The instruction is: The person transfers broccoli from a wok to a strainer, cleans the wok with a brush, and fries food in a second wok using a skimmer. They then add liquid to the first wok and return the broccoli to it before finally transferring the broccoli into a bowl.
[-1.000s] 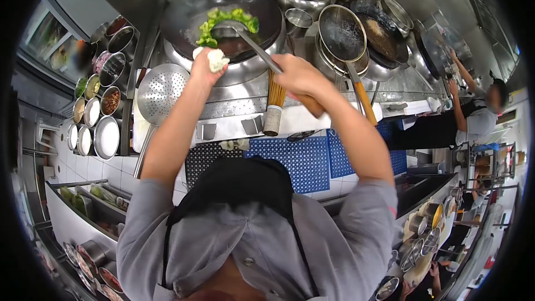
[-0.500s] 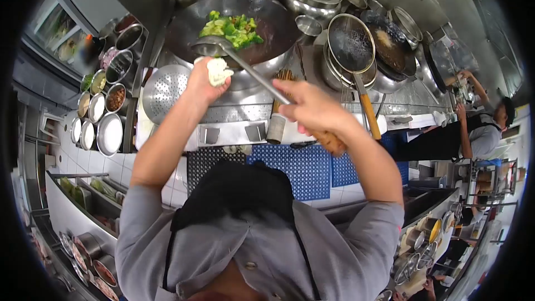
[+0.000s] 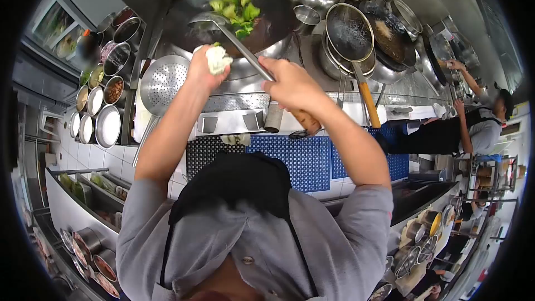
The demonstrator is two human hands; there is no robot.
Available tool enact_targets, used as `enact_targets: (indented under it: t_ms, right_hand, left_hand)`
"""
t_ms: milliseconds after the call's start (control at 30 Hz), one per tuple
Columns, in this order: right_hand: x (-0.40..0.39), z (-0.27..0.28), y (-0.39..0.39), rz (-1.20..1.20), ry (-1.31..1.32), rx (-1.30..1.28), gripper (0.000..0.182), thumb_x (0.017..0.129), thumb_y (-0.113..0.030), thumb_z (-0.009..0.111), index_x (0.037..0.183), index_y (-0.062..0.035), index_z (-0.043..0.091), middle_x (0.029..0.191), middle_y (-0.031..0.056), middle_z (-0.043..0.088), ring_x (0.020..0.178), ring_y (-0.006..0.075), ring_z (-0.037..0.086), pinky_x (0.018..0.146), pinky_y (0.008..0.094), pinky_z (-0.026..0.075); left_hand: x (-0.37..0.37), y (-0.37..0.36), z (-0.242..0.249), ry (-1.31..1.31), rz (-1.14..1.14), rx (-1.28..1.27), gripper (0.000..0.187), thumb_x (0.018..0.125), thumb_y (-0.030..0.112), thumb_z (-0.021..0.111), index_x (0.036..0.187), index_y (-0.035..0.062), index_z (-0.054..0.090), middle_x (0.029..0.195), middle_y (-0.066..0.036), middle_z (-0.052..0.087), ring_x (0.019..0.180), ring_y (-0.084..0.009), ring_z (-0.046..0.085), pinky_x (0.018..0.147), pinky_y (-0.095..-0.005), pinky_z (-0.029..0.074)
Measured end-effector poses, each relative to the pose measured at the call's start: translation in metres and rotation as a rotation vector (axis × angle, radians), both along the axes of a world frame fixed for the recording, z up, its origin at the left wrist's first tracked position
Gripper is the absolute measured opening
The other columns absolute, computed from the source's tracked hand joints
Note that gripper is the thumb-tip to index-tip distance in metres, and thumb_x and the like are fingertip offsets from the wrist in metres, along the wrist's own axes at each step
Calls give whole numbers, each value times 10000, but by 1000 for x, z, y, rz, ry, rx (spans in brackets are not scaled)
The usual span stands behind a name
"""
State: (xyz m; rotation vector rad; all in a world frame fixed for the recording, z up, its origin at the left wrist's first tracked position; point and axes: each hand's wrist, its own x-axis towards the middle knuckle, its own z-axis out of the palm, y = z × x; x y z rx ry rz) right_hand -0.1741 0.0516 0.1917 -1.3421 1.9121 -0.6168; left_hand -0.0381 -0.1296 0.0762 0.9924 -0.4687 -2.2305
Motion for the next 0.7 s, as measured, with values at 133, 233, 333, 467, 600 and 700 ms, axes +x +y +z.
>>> enact_targets:
  t_ms: [133, 233, 333, 467, 600, 700]
  right_hand:
    - [-21, 32, 15, -6, -206, 197, 638, 869, -39, 572, 1478, -96, 389, 648, 23, 530, 438, 104, 506, 394, 257, 429]
    - [-33, 21, -3, 55, 41, 168, 620, 858, -71, 580, 1455, -65, 415, 661, 46, 543, 441, 102, 521, 394, 260, 434]
    - [-29, -47, -40, 65, 472, -52, 608, 845, -139, 590, 1419, -21, 429, 878, 226, 663, 708, 343, 663, 651, 402, 525]
    - [-29, -42, -11, -9, 385, -254, 580, 845, -154, 589, 1395, -23, 460, 981, 327, 628, 938, 422, 646, 839, 437, 480]
    - [-21, -11, 33, -80, 174, -220, 604, 849, -110, 604, 1431, -61, 451, 712, 127, 612, 498, 170, 579, 511, 329, 471]
    - [-31, -12, 15, -114, 132, -300, 613, 855, -107, 610, 1442, -64, 439, 689, 78, 595, 456, 129, 538, 449, 309, 449]
  left_hand:
    - [-2, 3, 27, -92, -65, 33, 243, 940, 329, 458, 969, 121, 580, 886, -52, 634, 786, -248, 617, 552, -375, 514]
    - [-9, -9, 14, -67, -28, 65, 216, 928, 294, 471, 910, 114, 590, 827, -69, 631, 784, -244, 622, 576, -365, 522]
    - [-13, -8, -69, 46, 23, -76, 157, 896, 278, 510, 922, 148, 592, 827, -54, 634, 718, -237, 626, 531, -363, 512]
    - [16, 54, -37, 13, -4, -54, 116, 854, 249, 527, 887, 163, 599, 774, -40, 627, 646, -230, 625, 489, -365, 499]
    - [2, 17, 1, 8, 39, -12, 110, 850, 243, 541, 879, 148, 589, 776, -32, 627, 684, -217, 621, 562, -353, 484]
    - [-24, -37, -40, -41, 16, -57, 147, 845, 259, 563, 903, 127, 595, 785, -41, 630, 697, -233, 621, 555, -352, 486]
